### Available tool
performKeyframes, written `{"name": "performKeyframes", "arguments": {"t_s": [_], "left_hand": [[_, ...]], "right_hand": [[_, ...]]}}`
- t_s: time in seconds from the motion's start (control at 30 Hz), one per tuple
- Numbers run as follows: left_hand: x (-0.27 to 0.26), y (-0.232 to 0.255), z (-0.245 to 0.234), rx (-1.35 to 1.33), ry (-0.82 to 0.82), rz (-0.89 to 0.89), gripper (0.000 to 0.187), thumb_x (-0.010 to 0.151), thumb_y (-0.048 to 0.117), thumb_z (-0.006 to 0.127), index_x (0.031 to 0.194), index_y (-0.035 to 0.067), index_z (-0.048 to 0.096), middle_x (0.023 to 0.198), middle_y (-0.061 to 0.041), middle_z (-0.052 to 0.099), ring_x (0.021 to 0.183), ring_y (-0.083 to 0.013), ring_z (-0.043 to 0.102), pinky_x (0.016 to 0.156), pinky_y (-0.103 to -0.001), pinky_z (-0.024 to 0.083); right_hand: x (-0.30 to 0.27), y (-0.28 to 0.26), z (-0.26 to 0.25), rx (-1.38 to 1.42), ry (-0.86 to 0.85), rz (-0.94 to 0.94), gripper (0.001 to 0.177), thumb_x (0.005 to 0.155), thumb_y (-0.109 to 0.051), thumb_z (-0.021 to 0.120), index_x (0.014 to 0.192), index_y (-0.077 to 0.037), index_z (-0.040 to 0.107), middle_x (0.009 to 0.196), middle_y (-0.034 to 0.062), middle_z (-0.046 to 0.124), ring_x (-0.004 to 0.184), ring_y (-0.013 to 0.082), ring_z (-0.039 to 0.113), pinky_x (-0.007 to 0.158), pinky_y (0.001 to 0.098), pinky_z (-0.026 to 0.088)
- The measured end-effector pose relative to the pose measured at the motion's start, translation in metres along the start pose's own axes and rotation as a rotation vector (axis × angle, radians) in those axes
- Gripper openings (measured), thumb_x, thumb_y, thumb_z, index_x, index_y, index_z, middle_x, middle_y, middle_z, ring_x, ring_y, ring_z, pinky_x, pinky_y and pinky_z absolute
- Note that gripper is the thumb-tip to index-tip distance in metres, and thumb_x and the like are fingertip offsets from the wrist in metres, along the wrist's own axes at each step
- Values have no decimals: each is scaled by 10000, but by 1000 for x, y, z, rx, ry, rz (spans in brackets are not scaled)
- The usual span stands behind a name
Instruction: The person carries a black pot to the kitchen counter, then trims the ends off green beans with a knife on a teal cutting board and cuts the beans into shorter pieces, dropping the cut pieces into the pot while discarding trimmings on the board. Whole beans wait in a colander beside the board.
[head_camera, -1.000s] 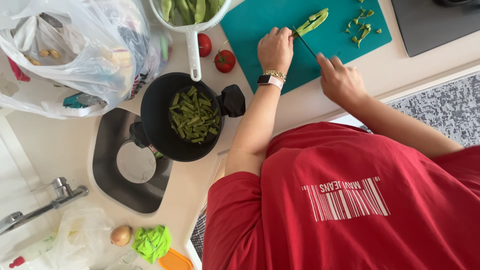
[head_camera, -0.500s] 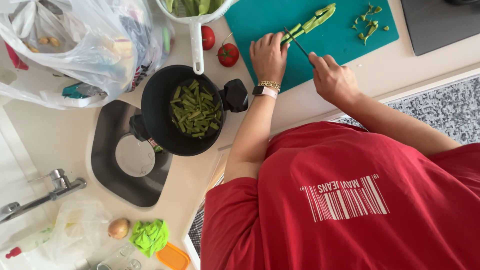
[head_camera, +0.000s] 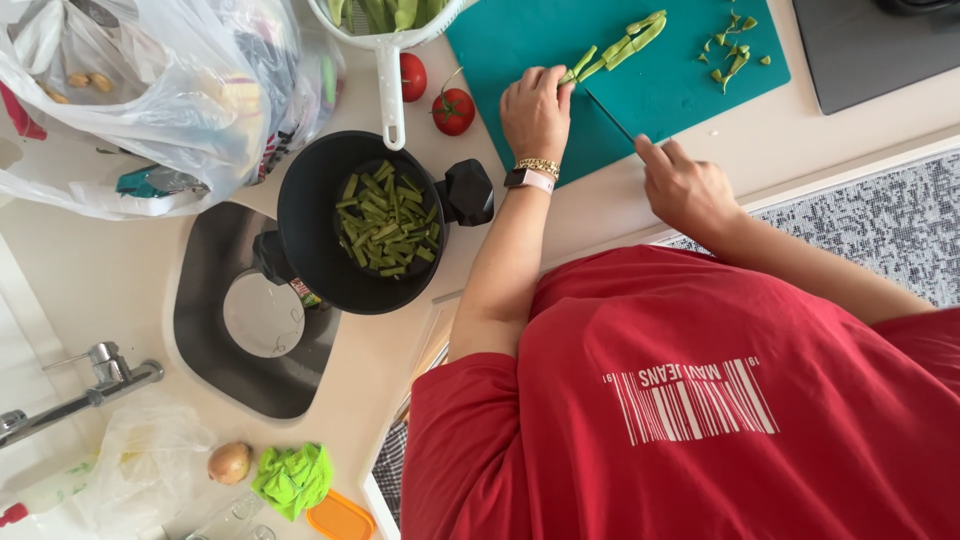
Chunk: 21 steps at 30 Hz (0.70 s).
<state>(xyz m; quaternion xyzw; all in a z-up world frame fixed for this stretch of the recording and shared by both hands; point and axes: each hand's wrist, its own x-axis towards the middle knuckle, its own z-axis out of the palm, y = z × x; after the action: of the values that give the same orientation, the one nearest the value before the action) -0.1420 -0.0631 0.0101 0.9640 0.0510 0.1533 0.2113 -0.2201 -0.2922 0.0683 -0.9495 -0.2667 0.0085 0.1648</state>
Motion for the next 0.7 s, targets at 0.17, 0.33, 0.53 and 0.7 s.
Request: {"name": "performKeyframes", "arguments": {"t_s": [0.17,0.33,0.53,0.7], "left_hand": [[-21,-6,-17,-31,140,43,755,805,404,802,1439,112,515,1315,-98,642,1216,-294,603,1042,-474,472],[-26,-17,-23,9,106,-14,547,843,379,803,1307,151,626,1218,-54,668,1155,-274,616,1008,-464,472],[-17,-17,-23,-22,118,9,201,860,275,783,1031,182,731,1026,15,680,1048,-241,643,964,-444,489],[-16,-14,-21,-32,130,-8,127,862,246,784,953,179,725,982,20,677,1015,-235,642,928,-442,503]], "right_hand": [[1,-3,-11,122,114,-37,312,1090,-102,619,1397,-48,608,972,117,659,632,274,654,523,394,543],[34,-22,1,123,125,-78,351,1055,-96,641,1404,-63,614,953,109,642,633,278,642,536,393,545],[63,-30,22,40,89,-89,419,1008,-104,645,1420,-59,586,965,125,643,636,287,661,522,395,553],[53,-27,19,30,86,-87,488,968,-112,653,1443,-54,557,965,138,644,658,297,672,525,403,559]]}}
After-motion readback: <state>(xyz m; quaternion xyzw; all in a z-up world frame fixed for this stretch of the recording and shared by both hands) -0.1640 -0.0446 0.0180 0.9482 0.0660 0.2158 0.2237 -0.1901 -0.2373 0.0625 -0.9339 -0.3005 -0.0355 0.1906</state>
